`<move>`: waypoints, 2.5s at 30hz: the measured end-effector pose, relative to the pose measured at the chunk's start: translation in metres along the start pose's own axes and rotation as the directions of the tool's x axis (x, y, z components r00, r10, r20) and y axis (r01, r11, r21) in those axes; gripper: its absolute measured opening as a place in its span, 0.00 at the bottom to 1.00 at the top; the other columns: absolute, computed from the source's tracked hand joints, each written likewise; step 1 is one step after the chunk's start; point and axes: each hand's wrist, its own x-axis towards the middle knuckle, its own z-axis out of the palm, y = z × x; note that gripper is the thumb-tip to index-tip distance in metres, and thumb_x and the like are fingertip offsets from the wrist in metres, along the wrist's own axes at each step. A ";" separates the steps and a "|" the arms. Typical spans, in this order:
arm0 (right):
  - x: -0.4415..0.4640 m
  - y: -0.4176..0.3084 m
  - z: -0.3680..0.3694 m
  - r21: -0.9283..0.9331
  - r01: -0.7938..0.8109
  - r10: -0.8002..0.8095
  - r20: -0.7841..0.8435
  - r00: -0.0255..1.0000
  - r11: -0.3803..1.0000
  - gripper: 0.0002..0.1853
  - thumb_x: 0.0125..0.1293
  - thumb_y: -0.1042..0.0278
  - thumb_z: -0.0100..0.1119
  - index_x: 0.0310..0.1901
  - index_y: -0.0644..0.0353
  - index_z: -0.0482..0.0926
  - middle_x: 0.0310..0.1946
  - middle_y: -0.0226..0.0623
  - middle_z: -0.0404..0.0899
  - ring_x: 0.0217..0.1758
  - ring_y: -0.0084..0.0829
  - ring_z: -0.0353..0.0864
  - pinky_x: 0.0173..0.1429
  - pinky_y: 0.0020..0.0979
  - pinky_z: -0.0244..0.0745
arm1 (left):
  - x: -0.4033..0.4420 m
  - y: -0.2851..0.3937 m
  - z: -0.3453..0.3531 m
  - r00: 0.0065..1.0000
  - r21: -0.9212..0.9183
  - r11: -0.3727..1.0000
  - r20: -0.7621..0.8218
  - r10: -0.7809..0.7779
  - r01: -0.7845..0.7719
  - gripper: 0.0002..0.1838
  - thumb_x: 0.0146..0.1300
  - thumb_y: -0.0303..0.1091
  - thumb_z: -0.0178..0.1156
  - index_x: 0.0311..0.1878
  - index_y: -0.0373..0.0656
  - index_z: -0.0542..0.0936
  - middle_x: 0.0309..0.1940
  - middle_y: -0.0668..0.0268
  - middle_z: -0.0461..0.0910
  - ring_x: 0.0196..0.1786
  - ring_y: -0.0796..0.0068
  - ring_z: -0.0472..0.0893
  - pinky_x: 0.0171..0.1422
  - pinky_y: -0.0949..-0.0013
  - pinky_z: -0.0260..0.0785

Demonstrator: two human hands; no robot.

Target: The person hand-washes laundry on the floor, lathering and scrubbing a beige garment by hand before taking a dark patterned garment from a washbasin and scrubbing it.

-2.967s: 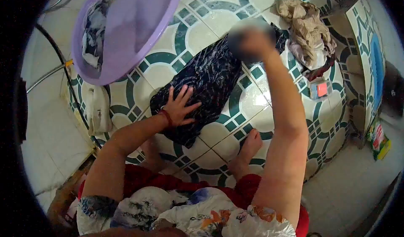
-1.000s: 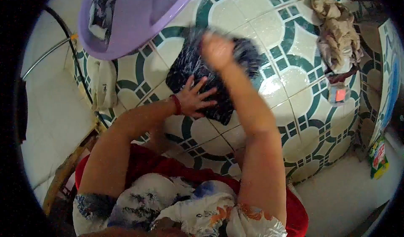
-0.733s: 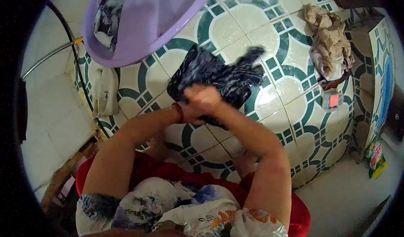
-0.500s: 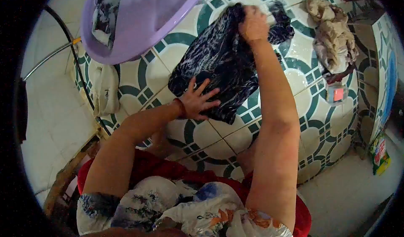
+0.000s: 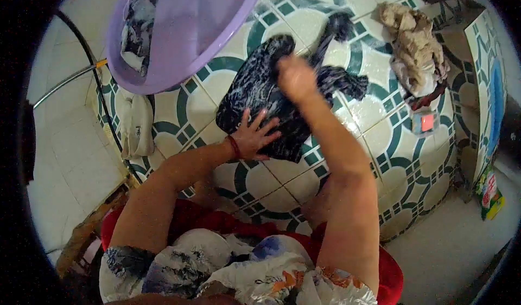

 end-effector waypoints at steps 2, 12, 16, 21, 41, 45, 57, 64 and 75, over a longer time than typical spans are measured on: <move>-0.049 -0.037 0.014 0.053 0.259 -0.265 0.228 0.937 0.964 0.04 0.48 0.68 0.54 0.28 0.55 0.75 0.32 0.40 0.74 0.37 0.39 0.76 0.38 0.36 0.74 | 0.001 0.004 0.011 1.000 0.022 1.000 -0.001 -0.004 0.004 0.41 0.46 0.62 0.59 0.62 0.54 0.65 0.67 0.60 0.53 0.67 0.46 0.50 0.61 0.29 0.42; 0.007 0.184 -0.096 0.738 -0.669 0.669 0.541 0.510 -0.086 0.10 0.57 0.68 0.47 0.35 0.62 0.76 0.30 0.43 0.80 0.34 0.39 0.80 0.41 0.39 0.75 | 0.011 -0.004 -0.061 0.897 -0.848 0.483 -0.022 -0.441 0.217 0.14 0.45 0.28 0.53 0.37 0.36 0.77 0.30 0.54 0.79 0.35 0.60 0.78 0.39 0.64 0.68; 0.011 0.206 -0.172 0.725 -0.654 0.646 0.608 0.462 -0.214 0.09 0.59 0.66 0.48 0.34 0.61 0.75 0.27 0.35 0.78 0.30 0.33 0.78 0.40 0.35 0.75 | -0.024 -0.037 -0.025 0.852 -0.955 -0.274 0.049 -0.521 -0.112 0.13 0.49 0.25 0.55 0.40 0.35 0.75 0.32 0.65 0.79 0.39 0.72 0.78 0.41 0.68 0.71; -0.001 0.231 -0.123 0.667 -0.720 0.663 0.454 0.596 0.191 0.22 0.59 0.52 0.53 0.44 0.64 0.75 0.36 0.42 0.79 0.40 0.36 0.78 0.50 0.36 0.71 | -0.034 -0.037 -0.042 0.704 -0.778 -0.619 0.498 -0.506 0.105 0.16 0.59 0.32 0.52 0.51 0.40 0.69 0.40 0.62 0.78 0.41 0.67 0.79 0.44 0.60 0.73; 0.019 0.122 -0.052 -0.130 -0.624 0.624 -0.041 0.780 0.771 0.23 0.50 0.53 0.61 0.47 0.53 0.75 0.47 0.45 0.71 0.47 0.52 0.73 0.50 0.43 0.71 | 0.004 0.014 -0.035 0.894 0.011 0.905 -0.149 0.422 -0.425 0.04 0.45 0.36 0.55 0.22 0.48 0.75 0.30 0.68 0.70 0.38 0.70 0.71 0.42 0.66 0.61; 0.018 0.115 -0.050 -0.150 -0.561 0.558 -0.069 0.827 0.814 0.22 0.51 0.57 0.60 0.49 0.51 0.74 0.48 0.47 0.70 0.46 0.49 0.74 0.49 0.42 0.71 | 0.007 0.012 -0.019 0.949 -0.118 0.944 0.043 0.313 -0.307 0.19 0.49 0.49 0.59 0.41 0.49 0.79 0.51 0.63 0.71 0.56 0.65 0.68 0.58 0.59 0.58; -0.048 -0.054 -0.007 0.053 0.231 -0.228 0.474 0.850 0.972 0.12 0.56 0.57 0.49 0.38 0.49 0.77 0.43 0.34 0.74 0.44 0.36 0.74 0.46 0.31 0.71 | 0.033 -0.006 -0.005 0.970 -0.092 0.967 0.036 0.240 -0.236 0.34 0.55 0.59 0.52 0.63 0.54 0.64 0.69 0.66 0.49 0.72 0.65 0.46 0.64 0.33 0.36; -0.027 -0.023 0.007 -0.110 0.212 -0.211 0.024 0.977 0.971 0.07 0.53 0.62 0.50 0.26 0.54 0.75 0.25 0.34 0.74 0.26 0.32 0.74 0.25 0.33 0.71 | 0.037 -0.008 0.036 0.985 -0.512 0.841 -0.103 0.141 -0.174 0.35 0.54 0.59 0.52 0.65 0.58 0.60 0.69 0.68 0.48 0.72 0.65 0.45 0.65 0.32 0.32; 0.007 -0.035 0.004 -0.246 0.446 -0.348 0.356 0.867 0.861 0.04 0.51 0.70 0.52 0.30 0.55 0.74 0.30 0.35 0.76 0.29 0.33 0.76 0.31 0.35 0.74 | 0.040 0.000 0.028 0.990 -0.391 0.912 0.015 0.142 -0.125 0.38 0.55 0.62 0.50 0.67 0.59 0.56 0.69 0.69 0.51 0.71 0.68 0.46 0.66 0.34 0.31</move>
